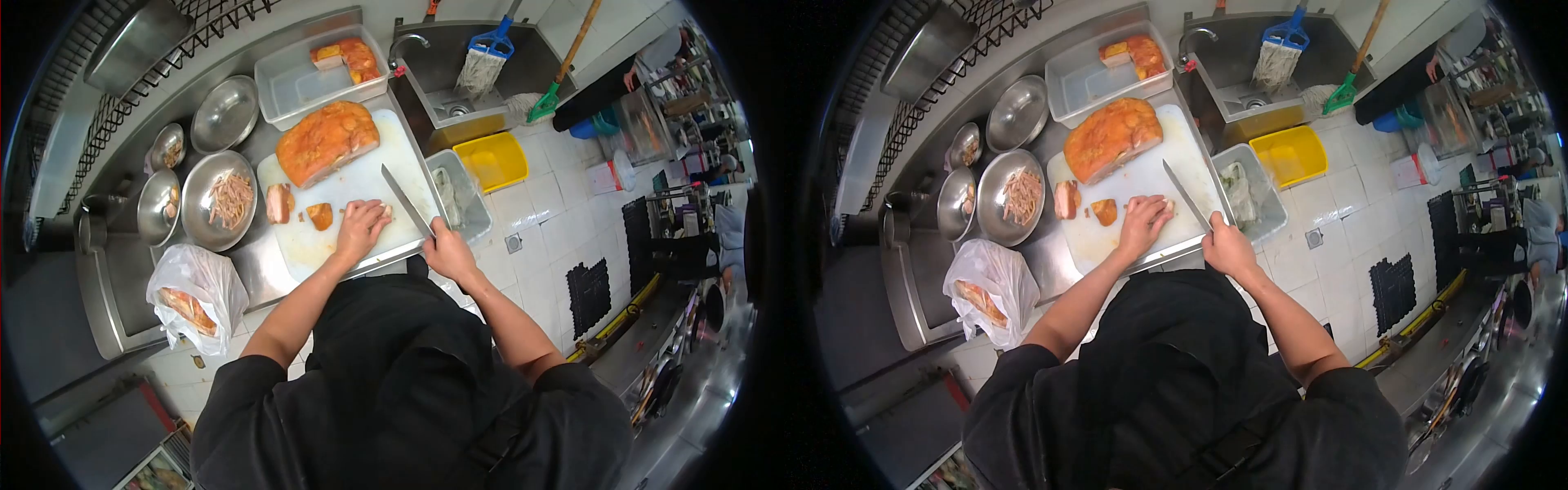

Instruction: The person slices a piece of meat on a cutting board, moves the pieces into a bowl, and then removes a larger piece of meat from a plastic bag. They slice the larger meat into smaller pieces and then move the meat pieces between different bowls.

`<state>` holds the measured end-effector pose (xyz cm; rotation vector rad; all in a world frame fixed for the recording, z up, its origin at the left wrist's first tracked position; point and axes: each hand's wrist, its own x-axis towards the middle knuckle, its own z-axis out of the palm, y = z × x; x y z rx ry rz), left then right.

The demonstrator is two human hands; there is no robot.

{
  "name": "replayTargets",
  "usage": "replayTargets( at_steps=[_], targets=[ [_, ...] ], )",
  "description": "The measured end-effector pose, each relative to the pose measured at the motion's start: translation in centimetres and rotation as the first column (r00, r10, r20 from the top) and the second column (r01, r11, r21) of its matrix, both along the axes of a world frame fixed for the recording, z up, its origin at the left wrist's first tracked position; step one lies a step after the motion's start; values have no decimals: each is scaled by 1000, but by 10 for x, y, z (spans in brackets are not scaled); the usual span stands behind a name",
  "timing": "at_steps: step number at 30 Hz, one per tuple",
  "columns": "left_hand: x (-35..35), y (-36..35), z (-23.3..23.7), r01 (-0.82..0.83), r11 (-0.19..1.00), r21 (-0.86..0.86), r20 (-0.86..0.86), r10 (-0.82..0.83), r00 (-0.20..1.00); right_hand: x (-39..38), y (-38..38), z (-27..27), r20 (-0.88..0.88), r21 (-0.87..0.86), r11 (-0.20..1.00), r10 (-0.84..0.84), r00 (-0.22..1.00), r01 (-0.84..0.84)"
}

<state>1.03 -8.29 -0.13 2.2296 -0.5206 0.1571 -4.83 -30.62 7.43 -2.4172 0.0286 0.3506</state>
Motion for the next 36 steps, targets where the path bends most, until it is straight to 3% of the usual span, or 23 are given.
replayTargets(
  at_steps=[2,5,11,14,18,20,24,26,29,33,36],
  targets=[
    [0,-5,-3,44,989,140,276,-82,958,4,2,2,-5,-60,998,11,1000,-11],
    [-2,-8,-2,64,980,189,312,-121,942,10,2,2,4,-105,992,66,998,-65],
    [0,-3,20,114,993,-2,94,-114,989,16,26,35,-64,-191,966,168,984,-177],
    [6,1,20,194,980,52,65,-197,978,14,37,48,-168,-248,944,181,969,-219],
    [10,0,14,193,981,34,125,-196,973,17,45,25,-210,-261,936,183,960,-235],
    [11,3,12,208,978,7,121,-207,971,25,47,11,-137,-186,961,183,974,-207],
    [18,9,12,253,967,18,111,-254,961,37,46,31,-117,-221,950,198,973,-220],
    [11,11,13,230,973,31,73,-232,970,23,48,42,-225,-229,941,196,954,-247],
    [10,12,13,231,973,32,79,-232,969,16,51,6,-186,-222,955,157,970,-197],
    [10,13,13,238,971,19,89,-239,967,37,51,19,-141,-168,964,186,972,-208],
    [9,14,7,223,974,36,86,-225,970,26,47,35,-243,-202,942,217,945,-268]
  ],
)
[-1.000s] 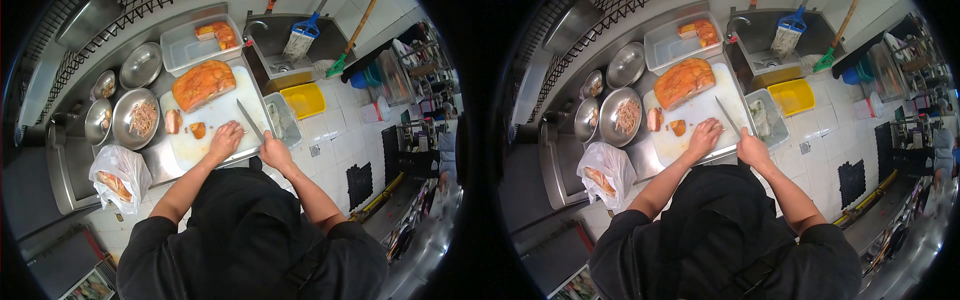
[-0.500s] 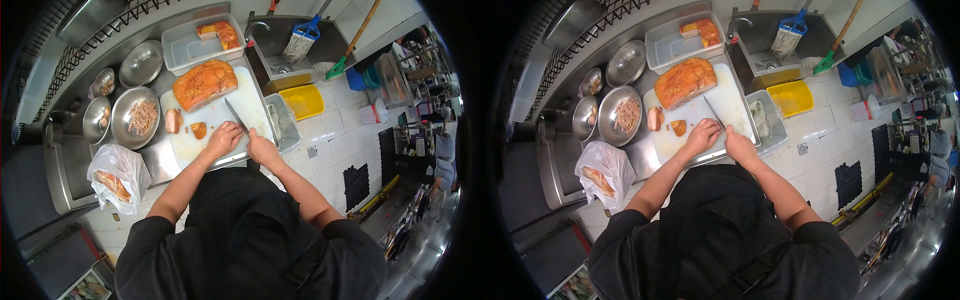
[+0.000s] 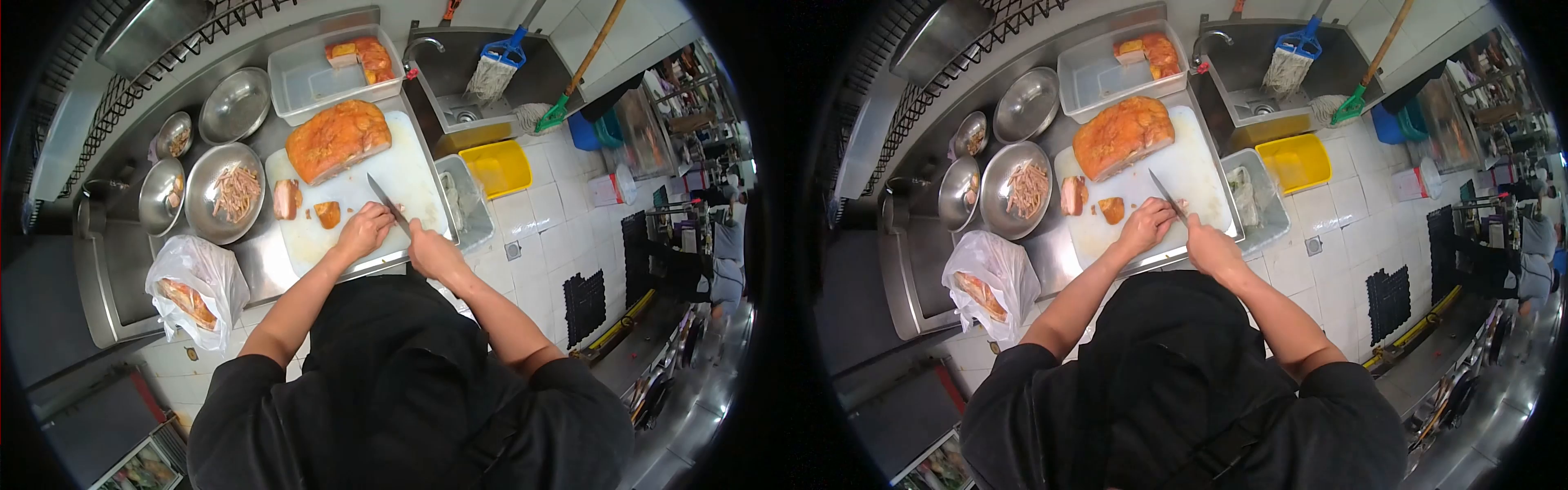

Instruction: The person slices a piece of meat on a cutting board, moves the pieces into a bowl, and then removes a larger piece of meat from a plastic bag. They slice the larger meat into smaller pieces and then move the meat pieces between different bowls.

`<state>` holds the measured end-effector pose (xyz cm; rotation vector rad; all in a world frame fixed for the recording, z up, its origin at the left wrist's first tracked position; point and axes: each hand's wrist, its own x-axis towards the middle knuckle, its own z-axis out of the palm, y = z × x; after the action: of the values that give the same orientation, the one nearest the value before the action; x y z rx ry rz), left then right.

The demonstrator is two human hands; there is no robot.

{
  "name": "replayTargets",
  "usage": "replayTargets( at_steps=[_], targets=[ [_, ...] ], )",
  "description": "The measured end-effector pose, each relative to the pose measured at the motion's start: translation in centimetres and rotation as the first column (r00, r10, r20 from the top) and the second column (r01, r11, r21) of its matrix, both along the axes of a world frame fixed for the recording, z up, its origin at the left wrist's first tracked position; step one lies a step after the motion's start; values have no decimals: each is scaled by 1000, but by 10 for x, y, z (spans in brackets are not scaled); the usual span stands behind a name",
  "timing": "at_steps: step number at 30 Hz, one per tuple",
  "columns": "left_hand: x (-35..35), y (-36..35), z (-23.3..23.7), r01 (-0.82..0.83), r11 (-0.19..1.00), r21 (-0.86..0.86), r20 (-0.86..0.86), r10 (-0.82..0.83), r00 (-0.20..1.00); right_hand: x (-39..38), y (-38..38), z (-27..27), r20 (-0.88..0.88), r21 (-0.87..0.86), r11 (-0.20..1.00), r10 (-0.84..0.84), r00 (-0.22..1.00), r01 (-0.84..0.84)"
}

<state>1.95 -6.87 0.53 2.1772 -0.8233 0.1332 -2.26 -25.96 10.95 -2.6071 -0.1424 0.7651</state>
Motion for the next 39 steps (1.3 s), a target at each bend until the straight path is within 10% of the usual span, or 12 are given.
replayTargets(
  at_steps=[39],
  targets=[
    [4,27,11,26,1000,2,-161,-25,987,2,33,-39,-1,106,994,-37,999,37]
  ],
)
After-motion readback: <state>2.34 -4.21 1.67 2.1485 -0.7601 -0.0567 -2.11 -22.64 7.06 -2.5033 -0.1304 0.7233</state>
